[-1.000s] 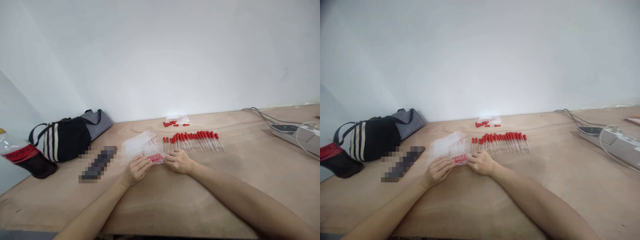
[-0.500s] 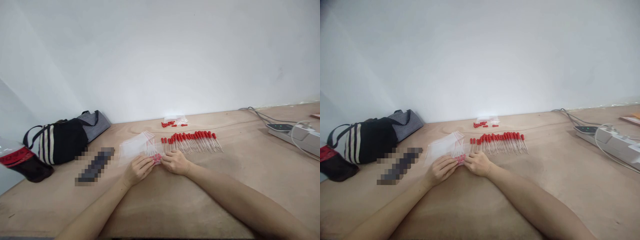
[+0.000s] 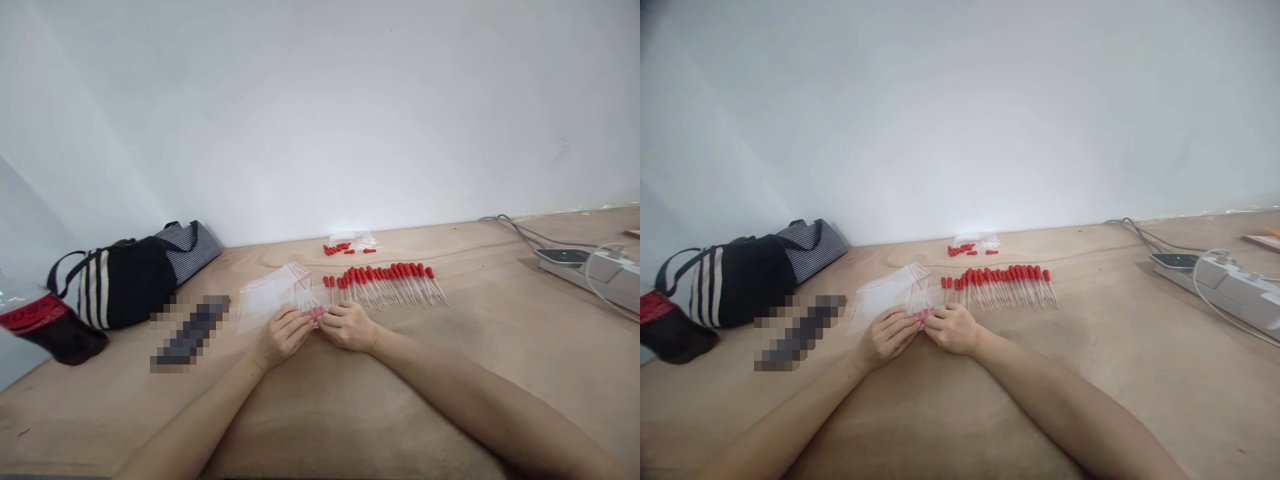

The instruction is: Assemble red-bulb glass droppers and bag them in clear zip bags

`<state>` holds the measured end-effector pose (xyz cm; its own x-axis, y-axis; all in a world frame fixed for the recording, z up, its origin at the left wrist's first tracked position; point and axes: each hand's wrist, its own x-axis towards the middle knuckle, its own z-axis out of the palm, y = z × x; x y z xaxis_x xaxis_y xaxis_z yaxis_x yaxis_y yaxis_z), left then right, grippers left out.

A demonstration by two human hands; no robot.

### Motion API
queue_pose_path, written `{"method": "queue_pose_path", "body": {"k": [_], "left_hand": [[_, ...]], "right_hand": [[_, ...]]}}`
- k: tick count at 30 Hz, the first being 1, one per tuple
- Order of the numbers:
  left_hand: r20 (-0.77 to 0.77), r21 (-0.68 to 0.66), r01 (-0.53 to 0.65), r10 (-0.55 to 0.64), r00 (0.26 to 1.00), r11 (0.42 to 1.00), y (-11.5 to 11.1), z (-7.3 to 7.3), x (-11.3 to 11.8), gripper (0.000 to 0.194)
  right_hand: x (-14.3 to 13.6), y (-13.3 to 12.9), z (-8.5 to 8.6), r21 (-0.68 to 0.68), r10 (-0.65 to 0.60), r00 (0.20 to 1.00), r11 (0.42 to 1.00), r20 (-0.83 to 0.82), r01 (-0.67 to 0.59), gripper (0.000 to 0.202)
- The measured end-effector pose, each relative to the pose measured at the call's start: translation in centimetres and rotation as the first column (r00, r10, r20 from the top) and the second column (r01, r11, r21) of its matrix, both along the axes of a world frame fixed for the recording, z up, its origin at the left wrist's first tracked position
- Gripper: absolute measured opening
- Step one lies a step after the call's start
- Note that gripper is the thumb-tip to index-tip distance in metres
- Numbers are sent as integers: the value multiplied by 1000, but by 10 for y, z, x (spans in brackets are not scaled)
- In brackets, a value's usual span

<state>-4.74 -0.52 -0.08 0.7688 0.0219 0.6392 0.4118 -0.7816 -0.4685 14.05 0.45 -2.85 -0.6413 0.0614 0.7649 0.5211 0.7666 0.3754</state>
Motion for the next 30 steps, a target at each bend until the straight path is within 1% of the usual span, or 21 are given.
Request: {"method": "queue_pose_path", "body": {"k": [4, 8, 12, 20, 23, 26, 30], "left_hand": [[15, -26, -42, 43, 999, 999, -1, 0, -10, 12], [27, -44, -64, 65, 998, 997, -2, -3, -14, 15], [58, -54, -51, 54, 997, 997, -2, -5, -12, 12], [83, -108, -51, 60, 995, 993, 0, -3, 0, 13], [89, -122, -53, 64, 994, 991, -1, -4, 4, 13], [91, -118, -41, 52, 994, 992, 0, -5, 5, 14], [110, -127, -17, 31, 993, 992, 1, -5, 5, 13]], "right_hand": [[4, 1, 0, 23, -18, 997, 1000, -69, 20, 19], [6, 2, 0, 6, -69, 995, 998, -79, 70, 16], [10, 4, -2, -59, -128, 990, 990, -63, 124, 14], [11, 4, -2, -58, -68, 997, 996, -41, 66, 19], [9, 2, -1, -69, -88, 995, 994, -47, 84, 20], [10, 0, -1, -110, -120, 991, 988, -66, 112, 18], [13, 0, -1, -153, -123, 990, 982, -68, 111, 16]]}}
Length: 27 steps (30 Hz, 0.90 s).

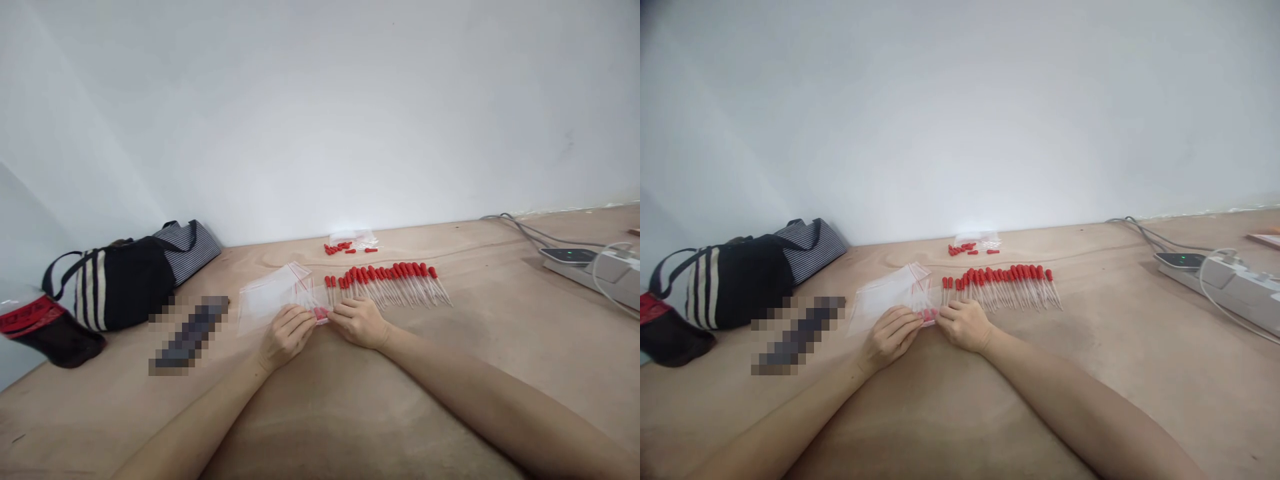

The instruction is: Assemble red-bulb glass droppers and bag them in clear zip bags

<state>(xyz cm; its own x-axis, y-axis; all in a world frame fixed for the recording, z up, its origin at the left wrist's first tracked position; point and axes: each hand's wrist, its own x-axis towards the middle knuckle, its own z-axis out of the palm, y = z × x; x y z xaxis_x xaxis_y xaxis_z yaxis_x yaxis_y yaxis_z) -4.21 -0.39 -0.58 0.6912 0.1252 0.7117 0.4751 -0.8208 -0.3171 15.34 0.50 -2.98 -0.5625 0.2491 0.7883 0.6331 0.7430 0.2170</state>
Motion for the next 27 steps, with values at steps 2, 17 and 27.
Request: {"method": "queue_pose_path", "body": {"k": [2, 17, 27], "left_hand": [[-7, -1, 13, -13, 1000, 1000, 1, 0, 1, 13], [-27, 33, 20, -19, 999, 999, 1, 3, 1, 17], [-19, 15, 29, -29, 999, 999, 3, 0, -2, 18]], "right_hand": [[0, 0, 0, 0, 11, 1000, 1000, -2, -11, 17], [-1, 1, -1, -4, 6, 999, 1000, -34, -6, 18], [-3, -2, 2, -45, -7, 998, 999, -58, 4, 18]]}}
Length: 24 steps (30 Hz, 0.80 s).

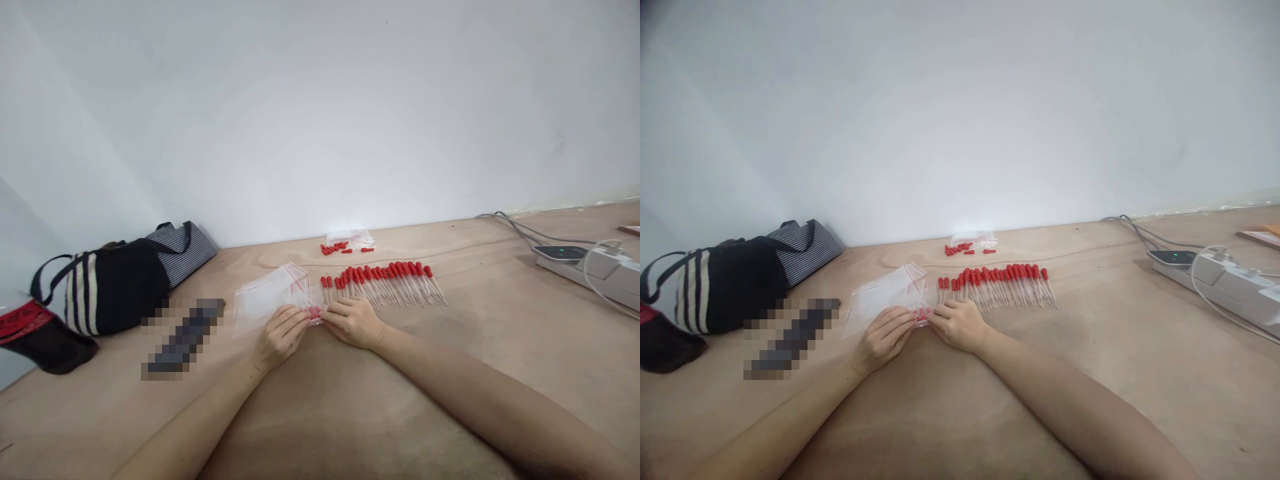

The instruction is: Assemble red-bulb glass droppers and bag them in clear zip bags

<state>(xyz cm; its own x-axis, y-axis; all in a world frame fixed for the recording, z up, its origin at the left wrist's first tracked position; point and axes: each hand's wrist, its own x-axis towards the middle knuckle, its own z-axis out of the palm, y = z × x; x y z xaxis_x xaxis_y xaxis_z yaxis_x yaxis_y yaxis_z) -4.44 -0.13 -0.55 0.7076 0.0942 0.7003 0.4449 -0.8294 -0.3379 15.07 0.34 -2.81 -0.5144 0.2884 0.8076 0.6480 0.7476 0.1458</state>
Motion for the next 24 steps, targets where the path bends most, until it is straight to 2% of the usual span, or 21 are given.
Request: {"method": "queue_pose_path", "body": {"k": [5, 19, 24], "left_hand": [[-20, 36, 28, -27, 999, 999, 0, 2, 2, 14], [-5, -32, -53, 53, 999, 998, -5, 0, -12, 19], [-20, 8, -21, 21, 1000, 1000, -8, 5, -11, 19]], "right_hand": [[-9, -2, -2, 39, 26, 1000, 999, -12, -26, 16], [-10, -2, 2, -22, 27, 1000, 999, -13, -28, 18], [-11, -2, 1, 2, 49, 999, 999, 1, -49, 19]]}}
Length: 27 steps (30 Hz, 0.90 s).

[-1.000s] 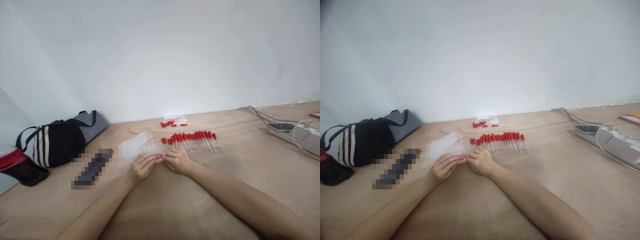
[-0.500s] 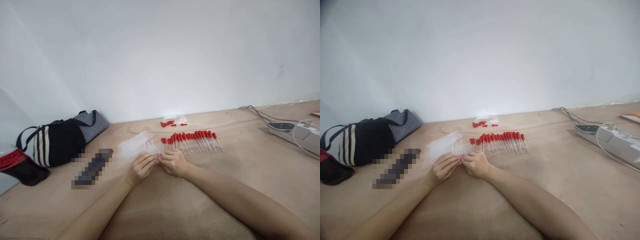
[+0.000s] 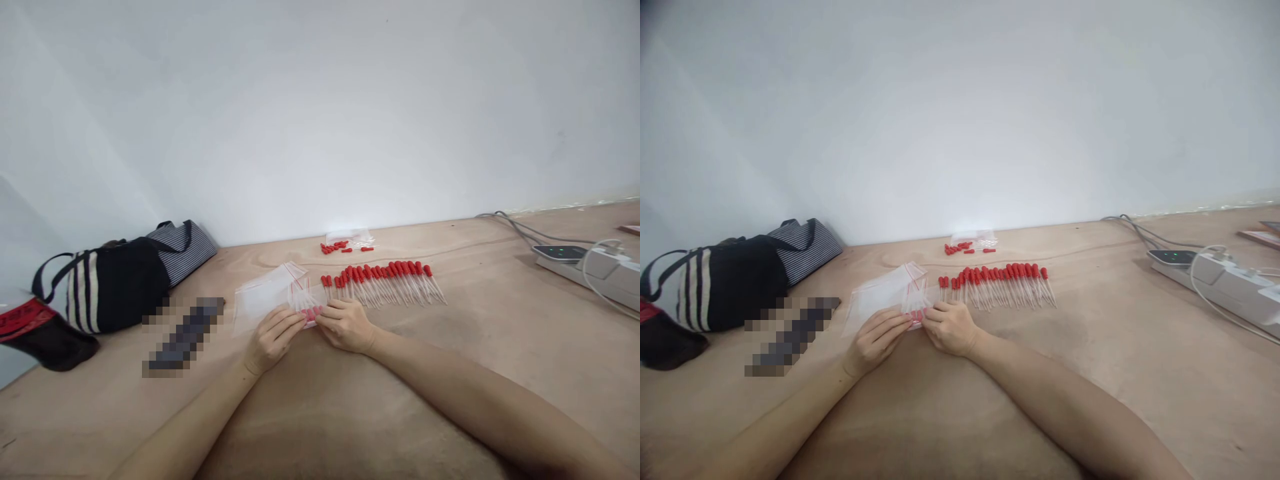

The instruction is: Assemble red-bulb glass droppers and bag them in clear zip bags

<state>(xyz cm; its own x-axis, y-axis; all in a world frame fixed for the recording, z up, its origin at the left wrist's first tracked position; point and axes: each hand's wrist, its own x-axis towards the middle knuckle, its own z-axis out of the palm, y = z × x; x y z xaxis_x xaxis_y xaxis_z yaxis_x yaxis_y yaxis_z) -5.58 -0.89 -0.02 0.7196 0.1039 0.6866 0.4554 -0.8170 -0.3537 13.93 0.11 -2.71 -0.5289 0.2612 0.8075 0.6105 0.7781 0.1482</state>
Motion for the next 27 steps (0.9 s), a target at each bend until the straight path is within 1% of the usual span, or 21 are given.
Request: {"method": "queue_pose_path", "body": {"k": [3, 6, 10, 15, 17, 20, 24, 27], "left_hand": [[17, -8, -7, 8, 1000, 1000, -2, 2, -5, 19], [19, -41, -15, 16, 1000, 999, -2, 0, -12, 20], [33, -38, -11, 12, 999, 999, -1, -2, -16, 24], [28, -22, 3, -2, 1000, 1000, -2, 2, -12, 22], [3, -15, 14, -14, 1000, 1000, -2, 2, -8, 22], [-3, -18, -3, 3, 1000, 1000, -1, 1, -5, 18], [18, -10, -19, 20, 1000, 1000, 0, -1, -7, 15], [6, 9, -13, 13, 1000, 1000, -1, 0, -8, 14]], "right_hand": [[1, 0, 0, 6, 1, 1000, 1000, -23, -1, 19], [2, -1, 0, -3, -12, 999, 1000, -35, 12, 20], [7, 1, 0, -42, -21, 999, 999, -35, 19, 18], [18, 7, -3, -52, -30, 1000, 998, -1, 30, 19], [18, 8, -4, -46, -29, 999, 998, 23, 30, 22], [16, 8, -4, -42, -25, 999, 999, 36, 26, 22], [17, 9, -4, -40, -45, 999, 998, 17, 46, 21], [21, 11, -5, -33, -62, 997, 997, 47, 64, 20]]}}
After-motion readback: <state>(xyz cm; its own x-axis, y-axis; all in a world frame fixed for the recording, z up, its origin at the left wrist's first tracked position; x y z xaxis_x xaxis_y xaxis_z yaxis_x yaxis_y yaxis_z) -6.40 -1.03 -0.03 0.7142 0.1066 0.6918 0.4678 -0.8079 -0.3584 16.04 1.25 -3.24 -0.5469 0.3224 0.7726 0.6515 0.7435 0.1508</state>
